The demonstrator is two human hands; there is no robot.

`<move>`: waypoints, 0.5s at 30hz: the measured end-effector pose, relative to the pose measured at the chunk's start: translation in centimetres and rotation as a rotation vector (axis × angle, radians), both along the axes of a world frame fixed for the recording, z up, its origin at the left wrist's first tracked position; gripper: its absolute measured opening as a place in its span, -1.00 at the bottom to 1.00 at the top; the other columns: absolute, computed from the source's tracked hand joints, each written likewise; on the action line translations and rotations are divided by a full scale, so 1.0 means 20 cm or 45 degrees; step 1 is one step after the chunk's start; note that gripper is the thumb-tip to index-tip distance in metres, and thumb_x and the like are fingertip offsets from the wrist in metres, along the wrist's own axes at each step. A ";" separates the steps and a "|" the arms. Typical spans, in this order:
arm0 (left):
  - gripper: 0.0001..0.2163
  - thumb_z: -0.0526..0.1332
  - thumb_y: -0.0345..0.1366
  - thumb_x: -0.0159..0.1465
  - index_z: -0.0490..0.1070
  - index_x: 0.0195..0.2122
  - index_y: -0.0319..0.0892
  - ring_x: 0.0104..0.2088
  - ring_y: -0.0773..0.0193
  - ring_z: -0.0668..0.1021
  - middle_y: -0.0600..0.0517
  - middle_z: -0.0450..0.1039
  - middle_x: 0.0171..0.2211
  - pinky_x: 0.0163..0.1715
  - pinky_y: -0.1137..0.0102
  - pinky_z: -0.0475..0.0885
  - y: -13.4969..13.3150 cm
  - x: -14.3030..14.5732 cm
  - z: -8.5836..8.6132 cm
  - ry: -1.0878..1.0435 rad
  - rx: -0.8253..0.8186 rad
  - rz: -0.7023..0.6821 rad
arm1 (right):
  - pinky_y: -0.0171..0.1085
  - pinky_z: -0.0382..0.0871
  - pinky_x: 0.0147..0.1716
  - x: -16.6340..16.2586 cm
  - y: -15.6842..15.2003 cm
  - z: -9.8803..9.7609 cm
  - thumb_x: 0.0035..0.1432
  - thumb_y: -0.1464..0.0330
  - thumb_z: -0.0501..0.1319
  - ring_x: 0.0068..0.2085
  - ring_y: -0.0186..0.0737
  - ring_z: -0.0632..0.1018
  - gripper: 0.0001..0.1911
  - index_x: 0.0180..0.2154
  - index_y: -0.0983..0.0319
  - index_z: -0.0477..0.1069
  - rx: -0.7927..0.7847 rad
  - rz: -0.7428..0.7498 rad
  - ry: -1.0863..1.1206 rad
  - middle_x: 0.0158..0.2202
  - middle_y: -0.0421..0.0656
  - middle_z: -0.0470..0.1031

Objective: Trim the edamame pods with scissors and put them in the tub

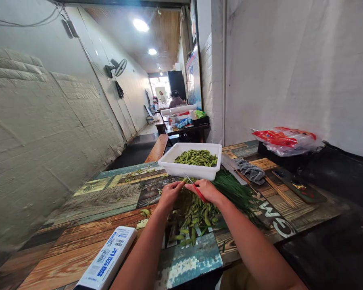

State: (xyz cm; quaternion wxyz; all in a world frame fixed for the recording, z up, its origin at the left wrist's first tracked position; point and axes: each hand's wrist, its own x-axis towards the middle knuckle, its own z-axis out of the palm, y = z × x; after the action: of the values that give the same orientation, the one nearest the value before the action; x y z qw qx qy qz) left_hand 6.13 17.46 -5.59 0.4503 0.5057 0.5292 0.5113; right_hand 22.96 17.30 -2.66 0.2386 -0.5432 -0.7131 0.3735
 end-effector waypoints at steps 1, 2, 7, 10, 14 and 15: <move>-0.55 0.36 0.02 -0.07 0.56 -0.34 -0.31 -0.52 0.34 0.38 0.03 0.44 -0.54 -0.50 0.46 0.21 0.00 0.00 0.00 -0.107 -0.039 -0.026 | -0.38 0.03 -0.64 0.00 0.00 0.00 -0.05 -0.27 0.06 -0.63 -0.40 0.26 -0.33 -0.61 0.23 0.20 -0.005 0.009 0.016 -0.70 -0.26 0.23; -0.50 0.40 0.04 -0.14 0.55 -0.34 -0.32 -0.58 0.40 0.32 0.05 0.40 -0.57 -0.57 0.47 0.14 0.00 0.00 0.00 -0.206 -0.078 -0.050 | -0.38 0.03 -0.65 0.00 0.00 0.00 -0.05 -0.27 0.05 -0.64 -0.41 0.25 -0.33 -0.62 0.23 0.18 -0.008 0.019 0.030 -0.71 -0.27 0.23; -0.48 0.48 -0.01 -0.26 0.52 -0.39 -0.33 -0.67 0.52 0.11 0.13 0.24 -0.65 -0.67 0.50 -0.10 0.00 -0.01 0.01 -0.425 -0.169 -0.118 | -0.38 0.03 -0.66 0.00 -0.01 0.00 -0.06 -0.28 0.05 -0.65 -0.41 0.23 -0.32 -0.64 0.22 0.16 -0.012 0.045 0.054 -0.73 -0.27 0.20; -0.53 0.47 -0.05 -0.24 0.51 -0.42 -0.32 -0.68 0.53 0.09 0.17 0.17 -0.69 -0.67 0.49 -0.11 -0.01 -0.01 0.03 -0.408 -0.196 -0.141 | -0.37 0.03 -0.65 0.00 0.00 0.00 -0.07 -0.28 0.05 -0.65 -0.41 0.23 -0.32 -0.66 0.21 0.15 -0.012 0.058 0.059 -0.74 -0.28 0.19; -0.56 0.47 -0.08 -0.27 0.49 -0.47 -0.31 -0.66 0.51 0.13 0.15 0.21 -0.67 -0.65 0.49 -0.07 -0.03 -0.01 0.05 -0.392 -0.217 -0.161 | -0.37 -0.01 -0.64 0.01 0.01 -0.01 -0.06 -0.28 0.06 -0.65 -0.42 0.20 -0.31 -0.61 0.25 0.28 -0.011 0.067 0.056 -0.74 -0.30 0.16; -0.57 0.47 -0.08 -0.27 0.48 -0.48 -0.31 -0.65 0.51 0.14 0.14 0.22 -0.66 -0.64 0.50 -0.06 -0.03 -0.02 0.05 -0.383 -0.223 -0.163 | -0.37 -0.02 -0.64 0.01 0.01 -0.02 -0.07 -0.28 0.06 -0.65 -0.42 0.20 -0.30 -0.58 0.26 0.33 -0.022 0.067 0.046 -0.75 -0.30 0.15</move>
State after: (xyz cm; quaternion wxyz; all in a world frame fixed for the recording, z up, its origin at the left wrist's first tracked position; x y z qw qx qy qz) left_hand 5.78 16.92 -4.64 0.5982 0.4151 0.4652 0.5034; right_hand 23.10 17.51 -3.02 0.2370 -0.5193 -0.7195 0.3955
